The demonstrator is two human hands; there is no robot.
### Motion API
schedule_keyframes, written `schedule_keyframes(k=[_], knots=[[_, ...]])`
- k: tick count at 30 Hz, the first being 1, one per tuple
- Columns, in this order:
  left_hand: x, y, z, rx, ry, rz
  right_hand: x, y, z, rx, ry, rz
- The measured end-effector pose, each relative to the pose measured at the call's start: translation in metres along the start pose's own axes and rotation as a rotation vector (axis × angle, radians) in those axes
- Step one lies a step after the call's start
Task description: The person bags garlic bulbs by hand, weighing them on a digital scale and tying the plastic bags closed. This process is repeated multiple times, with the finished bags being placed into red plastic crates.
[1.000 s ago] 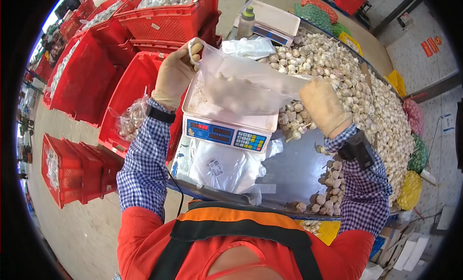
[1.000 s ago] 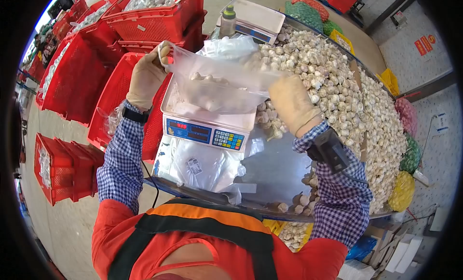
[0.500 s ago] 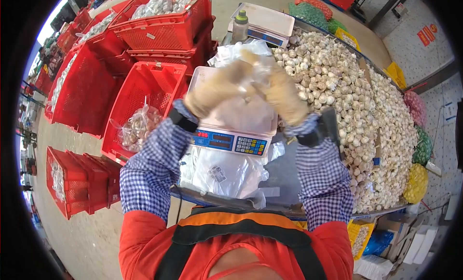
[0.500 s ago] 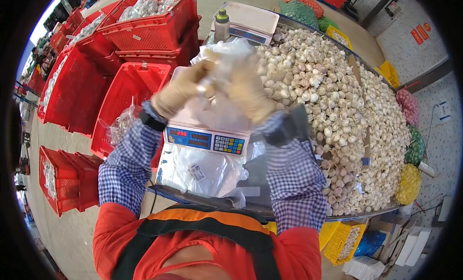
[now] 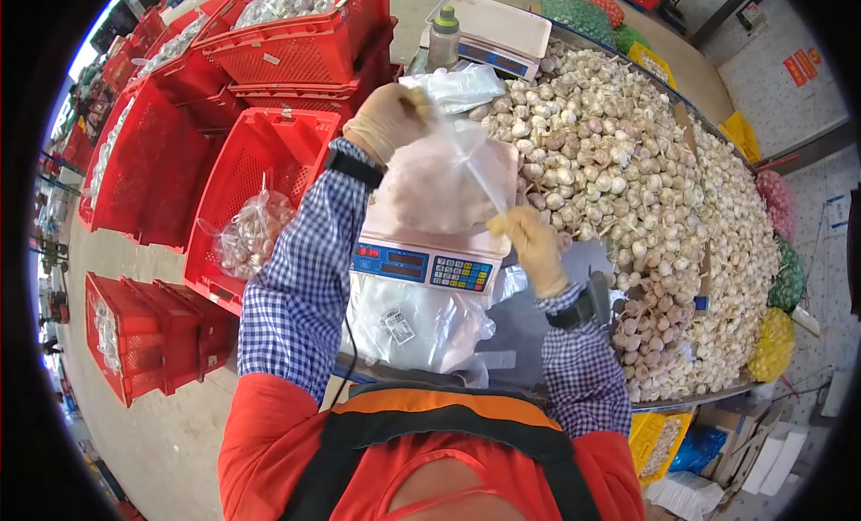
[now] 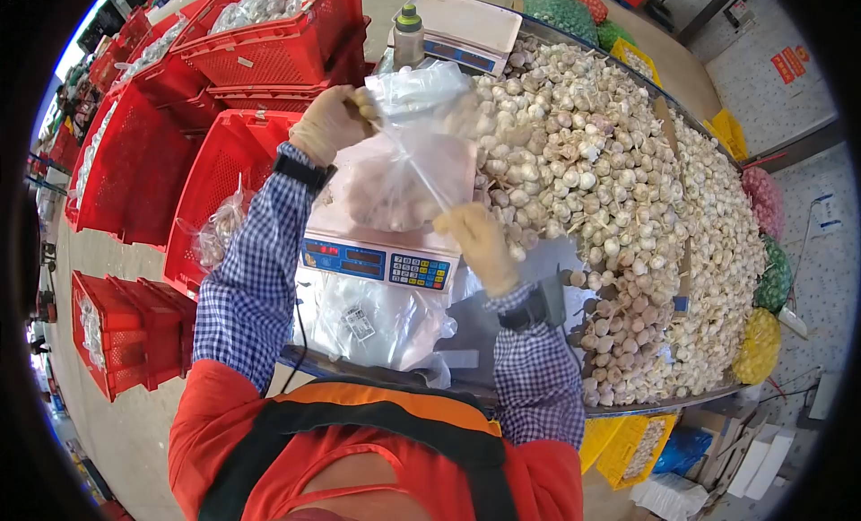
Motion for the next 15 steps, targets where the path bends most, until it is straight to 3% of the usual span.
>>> schedule_keyframes(k=[1,2,3,4,5,7,8,10,11,13,14,15], knots=[[-0.011,0.036,0.016,0.819,-0.015,0.361,-0.015,0.004,-0.008,-0.012,0.111,-0.181],[-0.006,0.043,0.008,0.824,-0.024,0.361,-0.027,0.017,-0.007,0.052,0.148,-0.071],[-0.01,0.065,-0.007,0.751,0.071,0.536,-0.036,0.031,-0.004,0.118,0.181,0.037],[-0.022,0.08,-0.029,0.67,0.174,0.711,-0.04,0.056,-0.002,0.355,0.251,-0.054],[-0.039,0.087,-0.05,0.584,0.285,0.881,-0.033,0.046,0.004,0.364,0.254,-0.053],[-0.054,0.019,-0.034,0.502,0.086,0.965,-0.022,0.036,-0.004,1.194,0.731,0.1],[-0.063,-0.005,-0.034,0.503,0.1,0.958,-0.005,0.016,-0.007,1.247,0.547,0.023],[-0.05,-0.088,0.005,1.388,-0.192,0.618,0.026,-0.03,-0.013,0.83,0.421,0.062],[-0.05,-0.095,0.005,1.389,-0.194,0.618,0.038,-0.029,-0.012,0.83,0.42,0.06],[-0.039,-0.127,0.002,1.85,-0.196,0.535,0.057,-0.077,0.024,0.002,-0.06,-0.371],[-0.034,-0.141,-0.005,2.074,-0.187,0.488,0.057,-0.088,0.035,-0.361,-0.164,-0.323],[-0.03,-0.153,-0.014,2.294,-0.174,0.431,0.056,-0.087,0.038,-0.358,-0.177,-0.323]])
Point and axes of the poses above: each hand's wrist, its own x-axis towards the middle knuckle, its own z-axis out of the palm, y = z × x, the point moved 9 cm from there along x, towards the middle knuckle, and after that the axes turned 6 degrees about -z, right-handed, at the moved point
